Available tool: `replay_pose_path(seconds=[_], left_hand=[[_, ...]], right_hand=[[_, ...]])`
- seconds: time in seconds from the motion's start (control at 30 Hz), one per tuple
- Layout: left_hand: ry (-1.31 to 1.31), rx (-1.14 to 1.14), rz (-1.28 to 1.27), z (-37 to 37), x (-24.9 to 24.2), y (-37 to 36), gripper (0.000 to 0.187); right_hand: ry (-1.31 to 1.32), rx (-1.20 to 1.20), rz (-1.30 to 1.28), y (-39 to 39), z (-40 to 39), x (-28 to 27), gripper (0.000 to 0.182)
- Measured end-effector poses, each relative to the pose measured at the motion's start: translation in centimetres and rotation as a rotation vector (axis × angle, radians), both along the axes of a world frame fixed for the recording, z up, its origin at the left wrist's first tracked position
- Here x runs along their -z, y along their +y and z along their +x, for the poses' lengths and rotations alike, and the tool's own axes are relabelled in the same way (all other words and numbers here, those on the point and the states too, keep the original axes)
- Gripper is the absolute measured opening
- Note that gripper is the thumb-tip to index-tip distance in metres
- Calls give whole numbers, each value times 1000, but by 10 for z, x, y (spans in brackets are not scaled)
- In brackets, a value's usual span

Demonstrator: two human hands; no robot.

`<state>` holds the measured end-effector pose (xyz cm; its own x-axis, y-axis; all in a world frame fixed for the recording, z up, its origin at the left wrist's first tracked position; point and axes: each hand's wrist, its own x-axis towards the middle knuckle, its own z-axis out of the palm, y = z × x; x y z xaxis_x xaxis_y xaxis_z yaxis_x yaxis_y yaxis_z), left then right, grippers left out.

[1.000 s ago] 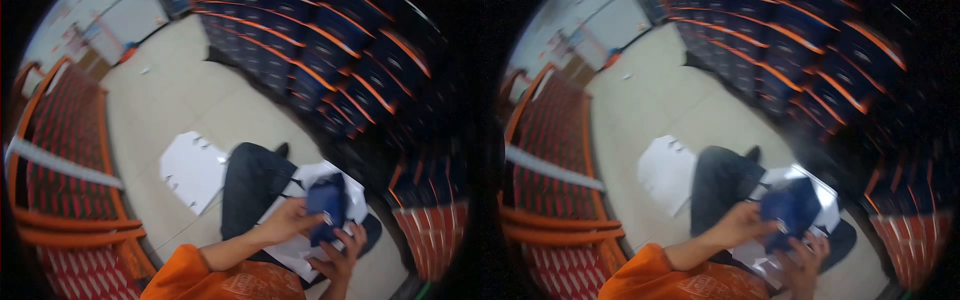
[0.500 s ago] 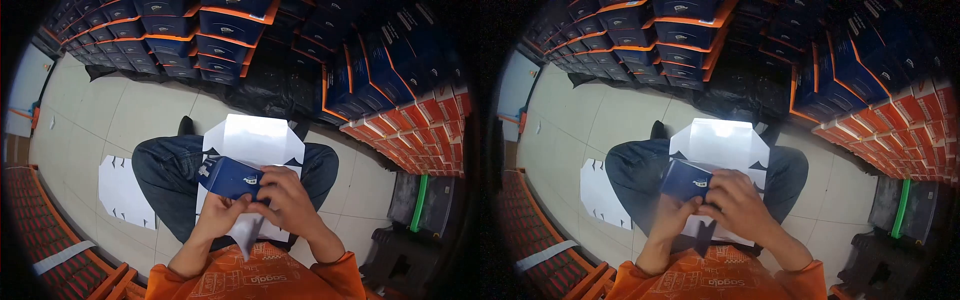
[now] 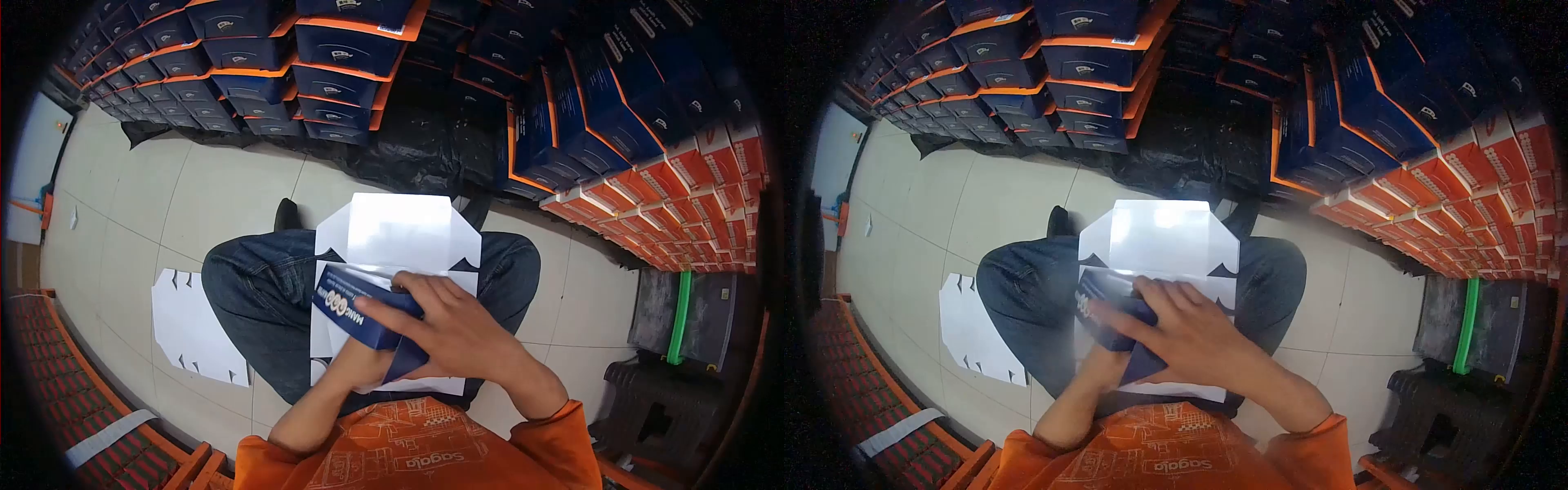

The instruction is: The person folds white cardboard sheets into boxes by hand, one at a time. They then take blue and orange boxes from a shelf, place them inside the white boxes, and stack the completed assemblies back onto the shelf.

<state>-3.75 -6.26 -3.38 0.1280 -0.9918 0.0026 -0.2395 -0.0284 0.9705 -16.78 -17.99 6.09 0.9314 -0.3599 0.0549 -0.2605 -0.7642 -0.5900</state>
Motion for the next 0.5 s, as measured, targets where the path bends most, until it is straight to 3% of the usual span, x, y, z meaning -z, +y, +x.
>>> replay_pose_path(seconds=[0.03,0.07,0.1,0.13,0.17,0.2,0.23,0.3,0.33,0.37,0.43,0.5], left_hand=[[-152,172,-2,19,-7,3,49],[-152,174,-6,49,3,14,49],[447,290,-33,86,20,33,50],[1041,397,-68,112,31,43,64],[1045,290,-360,122,14,47,69],[852,205,-495,137,11,56,73],[656,-110,-370,129,0,68,82],[687,-93,-402,99,-6,46,83],[720,-80,-438,76,-10,27,84],[756,-64,-472,52,-14,8,86],[838,-30,-534,26,-19,-12,89],[731,242,-228,41,-30,-11,97]], right_hand=[[-1,3,-7,-3,-3,1,87],[-27,92,37,-7,-8,2,85],[-49,178,87,-10,-16,2,84],[-175,277,263,-18,-27,1,79],[-414,385,331,-25,-40,20,63],[-574,545,727,-20,-43,22,54],[-732,700,1129,-13,-46,23,45],[-696,504,1086,-3,-50,74,31],[-351,353,993,0,-40,59,24],[-192,221,1007,6,-33,65,22],[-402,548,538,25,-1,42,26],[-772,563,234,22,8,27,37]])
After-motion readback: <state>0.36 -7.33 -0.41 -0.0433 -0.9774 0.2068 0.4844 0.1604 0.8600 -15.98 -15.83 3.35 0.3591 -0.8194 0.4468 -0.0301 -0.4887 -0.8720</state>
